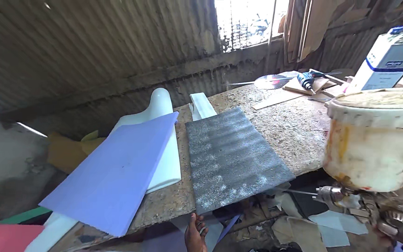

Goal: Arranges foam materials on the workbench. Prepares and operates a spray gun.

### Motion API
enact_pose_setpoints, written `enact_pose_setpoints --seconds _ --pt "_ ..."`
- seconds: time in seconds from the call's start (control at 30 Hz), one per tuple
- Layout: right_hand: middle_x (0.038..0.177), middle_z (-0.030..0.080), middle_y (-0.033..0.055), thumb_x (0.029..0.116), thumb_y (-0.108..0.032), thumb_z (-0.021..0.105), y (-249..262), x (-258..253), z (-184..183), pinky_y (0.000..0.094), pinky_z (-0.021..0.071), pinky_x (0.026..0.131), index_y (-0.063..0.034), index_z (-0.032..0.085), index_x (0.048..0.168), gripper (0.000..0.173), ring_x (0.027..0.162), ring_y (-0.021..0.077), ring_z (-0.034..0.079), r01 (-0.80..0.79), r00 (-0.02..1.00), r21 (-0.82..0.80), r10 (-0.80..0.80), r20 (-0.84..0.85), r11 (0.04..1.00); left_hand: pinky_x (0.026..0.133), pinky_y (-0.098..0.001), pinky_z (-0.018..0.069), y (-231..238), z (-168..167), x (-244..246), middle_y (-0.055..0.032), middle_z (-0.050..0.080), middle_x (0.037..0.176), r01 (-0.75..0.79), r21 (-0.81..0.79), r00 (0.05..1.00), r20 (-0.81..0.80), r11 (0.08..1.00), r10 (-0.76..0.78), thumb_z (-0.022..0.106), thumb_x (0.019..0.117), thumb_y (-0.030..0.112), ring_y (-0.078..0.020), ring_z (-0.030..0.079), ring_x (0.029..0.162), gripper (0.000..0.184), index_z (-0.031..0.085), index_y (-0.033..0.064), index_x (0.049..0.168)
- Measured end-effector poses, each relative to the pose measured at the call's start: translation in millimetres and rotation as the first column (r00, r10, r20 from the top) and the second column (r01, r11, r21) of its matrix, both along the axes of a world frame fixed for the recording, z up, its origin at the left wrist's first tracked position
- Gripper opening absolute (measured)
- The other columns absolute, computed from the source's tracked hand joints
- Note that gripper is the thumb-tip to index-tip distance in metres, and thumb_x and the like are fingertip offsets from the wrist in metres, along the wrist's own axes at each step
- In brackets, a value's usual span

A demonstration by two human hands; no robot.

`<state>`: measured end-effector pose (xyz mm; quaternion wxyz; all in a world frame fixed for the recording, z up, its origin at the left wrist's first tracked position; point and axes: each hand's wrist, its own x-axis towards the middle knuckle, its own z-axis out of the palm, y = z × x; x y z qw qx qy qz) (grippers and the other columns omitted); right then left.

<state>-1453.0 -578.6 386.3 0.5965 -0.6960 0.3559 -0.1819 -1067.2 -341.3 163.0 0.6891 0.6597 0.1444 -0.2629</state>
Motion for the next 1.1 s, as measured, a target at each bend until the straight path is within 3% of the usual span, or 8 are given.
enact_pose_setpoints --seconds 0.17,0.27,0.37,0.53,0.63,0.7,0.83,1.1 --pt "0.084 0.073 -0.0054 0.0912 -0.009 0.067 7.4 34.2 7.7 0.0162 0.0482 0.045 -0.0089 0.063 0.109 0.018 0.057 0.0013 0.063 0.175 0.984 -0.092 -0.176 -0.001 0.98 0.066 -0.0322 0.0515 -5.4 4.9 2.3 -0.0068 0.064 0.099 0.006 0.0 1.0 -0.011 1.0 -0.006 0.044 0.1102 0.039 -0.0158 0.061 0.079 0.04 0.06 0.0035 0.12" --pt "0.086 0.074 0.0029 0.0921 -0.01 0.068 -8.9 34.8 -0.6 0.0217 0.0509 0.042 -0.0099 0.063 0.111 0.019 0.057 0.0101 0.067 0.147 0.988 -0.05 -0.145 0.047 0.988 0.066 -0.0321 0.0523 -4.6 1.9 3.2 -0.0062 0.065 0.098 0.004 -0.013 1.0 -0.014 1.0 -0.004 0.044 0.1098 0.04 -0.0161 0.063 0.078 0.039 0.06 0.0051 0.117" --pt "0.077 0.072 0.0054 0.0856 -0.02 0.071 -25.5 41.9 -13.6 0.0266 0.0479 0.038 -0.0146 0.069 0.109 0.024 0.048 0.0143 0.061 0.184 0.983 -0.201 -0.181 0.035 0.962 0.067 -0.0324 0.0527 -3.6 1.0 3.0 -0.0056 0.066 0.1 0.009 -0.028 1.0 -0.012 1.0 -0.009 0.044 0.1097 0.041 -0.0162 0.063 0.079 0.04 0.061 0.0058 0.118" --pt "0.075 0.071 0.0054 0.0865 -0.029 0.07 -39.7 63.4 -13.3 0.0301 0.0477 0.035 -0.0183 0.071 0.1 0.017 0.045 0.0179 0.06 0.214 0.977 -0.336 -0.203 0.068 0.917 0.068 -0.0331 0.0537 3.6 -0.5 -3.2 -0.0045 0.067 0.1 0.022 -0.054 1.0 -0.019 0.998 -0.023 0.043 0.1103 0.041 -0.0168 0.064 0.08 0.039 0.062 0.0081 0.118" --pt "0.078 0.072 0.0111 0.0925 -0.021 0.069 -41.5 81.0 -1.3 0.0295 0.0474 0.035 -0.0124 0.071 0.104 0.014 0.047 0.021 0.062 0.207 0.978 -0.259 -0.19 0.089 0.943 0.067 -0.0318 0.0538 13.1 -4.7 -7.1 -0.0036 0.067 0.101 0.072 -0.055 0.997 -0.024 0.996 -0.073 0.037 0.1111 0.044 -0.0159 0.065 0.079 0.043 0.062 0.011 0.124" --pt "0.076 0.071 0.0048 0.0945 -0.021 0.068 -44.9 90.2 3.5 0.03 0.0486 0.039 -0.0158 0.071 0.104 0.012 0.048 0.0169 0.06 0.191 0.981 -0.363 -0.188 0.044 0.912 0.067 -0.0323 0.054 16.8 -8.0 -10.5 -0.004 0.066 0.102 0.098 -0.07 0.994 -0.042 0.993 -0.101 0.031 0.1116 0.046 -0.0158 0.065 0.079 0.048 0.06 0.0117 0.129" --pt "0.077 0.072 0.0077 0.0957 -0.019 0.068 -52.0 105.0 5.9 0.0307 0.0497 0.038 -0.0126 0.073 0.097 0.008 0.047 0.0194 0.06 0.207 0.978 -0.339 -0.181 0.105 0.918 0.066 -0.0322 0.0542 17.9 -17.2 -21.0 -0.0051 0.067 0.099 0.13 -0.079 0.987 -0.089 0.988 -0.137 0.027 0.1127 0.044 -0.0165 0.065 0.075 0.049 0.06 0.0107 0.128" --pt "0.079 0.072 0.0062 0.0893 -0.026 0.071 -39.1 40.0 -22.3 0.0304 0.0489 0.039 -0.0163 0.07 0.11 0.023 0.048 0.0173 0.061 0.133 0.985 -0.214 -0.152 -0.076 0.968 0.066 -0.031 0.0534 -10.5 -29.4 -85.0 -0.0091 0.066 0.102 0.4 -0.019 0.904 -0.154 0.916 -0.398 0.036 0.1126 0.029 -0.0164 0.064 0.077 0.038 0.058 0.0029 0.13"
